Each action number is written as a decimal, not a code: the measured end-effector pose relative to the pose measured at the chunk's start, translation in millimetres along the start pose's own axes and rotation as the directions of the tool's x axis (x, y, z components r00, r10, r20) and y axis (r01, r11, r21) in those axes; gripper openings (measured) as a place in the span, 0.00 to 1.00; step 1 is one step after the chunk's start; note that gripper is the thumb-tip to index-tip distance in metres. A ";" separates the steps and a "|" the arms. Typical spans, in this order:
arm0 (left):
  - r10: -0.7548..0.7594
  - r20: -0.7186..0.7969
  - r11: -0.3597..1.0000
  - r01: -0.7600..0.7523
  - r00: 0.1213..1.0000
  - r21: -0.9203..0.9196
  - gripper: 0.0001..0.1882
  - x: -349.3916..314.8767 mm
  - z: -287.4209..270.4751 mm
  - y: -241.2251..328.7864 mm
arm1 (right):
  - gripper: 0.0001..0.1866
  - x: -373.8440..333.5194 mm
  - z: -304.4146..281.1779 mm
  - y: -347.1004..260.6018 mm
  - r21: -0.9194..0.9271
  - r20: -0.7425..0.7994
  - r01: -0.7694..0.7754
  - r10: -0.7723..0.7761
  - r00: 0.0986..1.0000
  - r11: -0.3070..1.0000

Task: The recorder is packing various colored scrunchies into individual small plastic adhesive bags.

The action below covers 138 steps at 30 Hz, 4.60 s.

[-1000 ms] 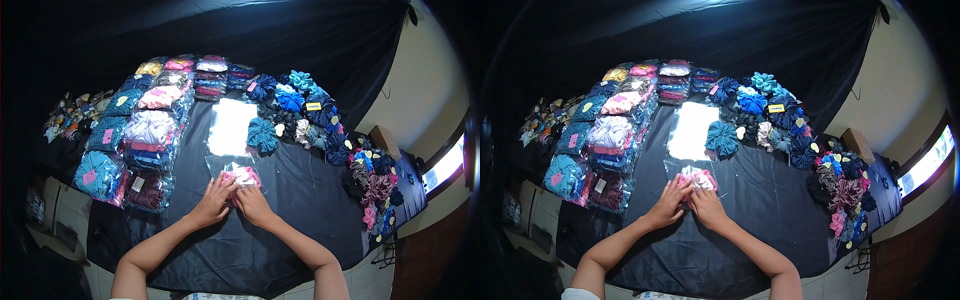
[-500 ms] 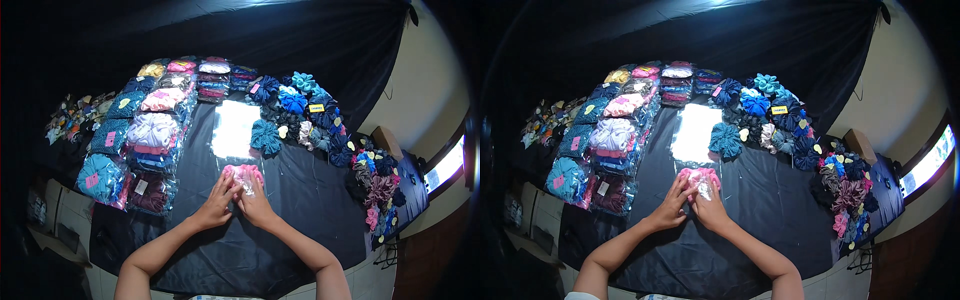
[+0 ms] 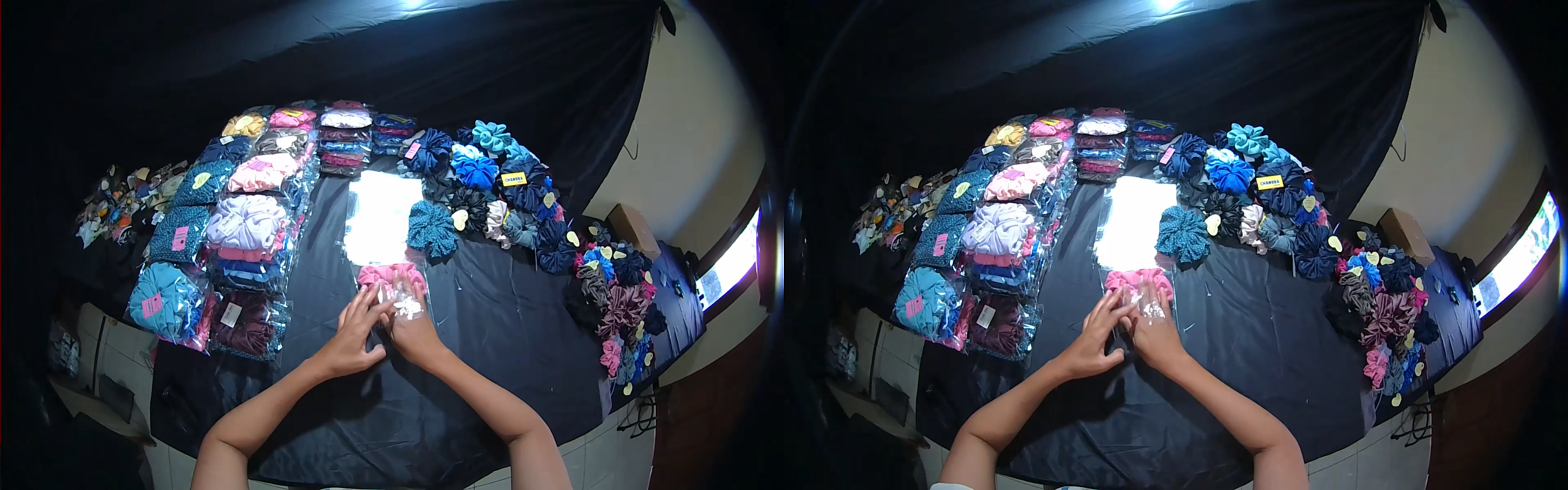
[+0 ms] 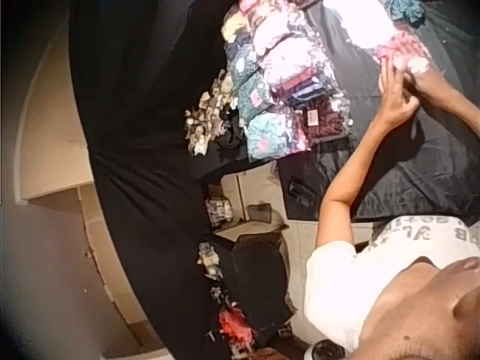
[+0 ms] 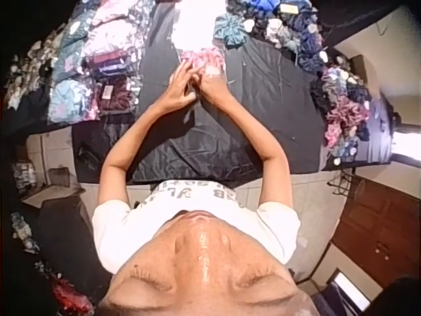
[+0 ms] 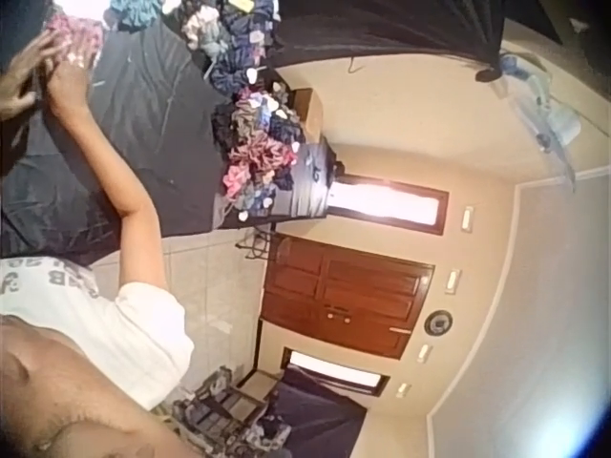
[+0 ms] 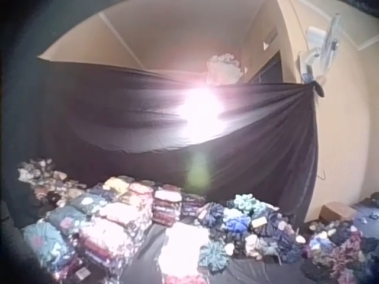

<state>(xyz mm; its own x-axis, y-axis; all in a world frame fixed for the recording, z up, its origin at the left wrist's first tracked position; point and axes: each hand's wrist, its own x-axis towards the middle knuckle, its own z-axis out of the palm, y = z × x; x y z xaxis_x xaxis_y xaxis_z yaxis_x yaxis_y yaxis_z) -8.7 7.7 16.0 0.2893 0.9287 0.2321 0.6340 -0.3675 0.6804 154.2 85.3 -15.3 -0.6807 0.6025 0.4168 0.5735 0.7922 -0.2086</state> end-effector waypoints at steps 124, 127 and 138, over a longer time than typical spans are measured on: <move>-0.346 -0.333 0.934 0.286 0.877 -0.216 0.11 7.2 14.2 -30.0 | 0.11 -44.3 -45.7 46.1 0.452 0.035 -0.351 0.377 0.926 0.820; -0.206 -0.390 0.974 0.225 0.897 0.001 0.09 7.9 14.1 -22.9 | 0.13 -47.0 -44.2 47.6 0.372 0.006 -0.280 0.300 0.954 0.885; -0.166 -0.174 0.953 0.203 0.971 0.224 0.12 9.0 -5.6 5.0 | 0.23 -42.1 -58.4 34.4 0.169 0.033 -0.228 0.225 0.974 0.959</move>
<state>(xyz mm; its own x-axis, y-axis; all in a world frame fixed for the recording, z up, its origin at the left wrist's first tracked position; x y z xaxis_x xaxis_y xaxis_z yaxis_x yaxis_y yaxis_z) -7.0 14.5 25.3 0.0507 0.9712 0.2330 0.8238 -0.1726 0.5400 229.2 81.5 11.7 -0.5485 0.7685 0.3296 0.6277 0.6388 -0.4449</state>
